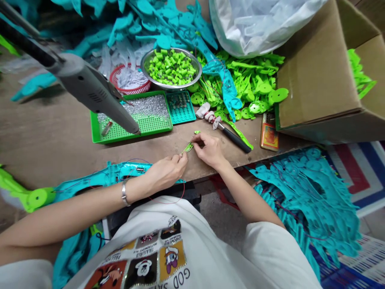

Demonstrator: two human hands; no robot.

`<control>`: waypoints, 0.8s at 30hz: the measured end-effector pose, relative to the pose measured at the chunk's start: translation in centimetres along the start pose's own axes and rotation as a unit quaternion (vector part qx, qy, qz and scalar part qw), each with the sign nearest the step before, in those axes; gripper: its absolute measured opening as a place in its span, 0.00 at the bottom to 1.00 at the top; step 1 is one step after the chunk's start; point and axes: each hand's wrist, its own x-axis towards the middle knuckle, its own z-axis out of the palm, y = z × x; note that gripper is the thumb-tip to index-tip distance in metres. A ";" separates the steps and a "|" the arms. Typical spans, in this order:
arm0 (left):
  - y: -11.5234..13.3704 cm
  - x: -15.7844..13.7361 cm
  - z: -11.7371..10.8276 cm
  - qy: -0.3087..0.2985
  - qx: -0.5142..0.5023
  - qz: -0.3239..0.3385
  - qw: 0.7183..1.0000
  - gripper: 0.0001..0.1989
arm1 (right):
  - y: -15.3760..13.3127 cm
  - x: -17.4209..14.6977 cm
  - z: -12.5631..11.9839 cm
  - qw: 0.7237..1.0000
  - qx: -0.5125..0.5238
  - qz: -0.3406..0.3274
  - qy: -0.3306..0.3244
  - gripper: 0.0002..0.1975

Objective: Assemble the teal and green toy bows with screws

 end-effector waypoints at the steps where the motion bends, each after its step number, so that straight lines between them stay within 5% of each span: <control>1: 0.0 0.0 -0.1 -0.005 0.007 0.004 1.000 0.22 | 0.0 -0.1 0.0 1.000 -0.007 -0.007 -0.001 0.03; 6: -0.1 0.0 -0.2 0.000 -0.010 0.003 1.000 0.20 | -0.1 -0.7 0.3 0.998 -0.032 -0.045 0.012 0.06; 12: -0.1 0.0 -0.5 -0.012 0.014 0.018 1.000 0.23 | -0.2 -1.0 1.0 0.999 -0.023 -0.004 0.049 0.05; 24: -0.3 -0.3 0.1 0.000 0.036 0.022 0.999 0.25 | 0.3 -2.9 1.3 0.972 -0.177 -0.155 -0.005 0.12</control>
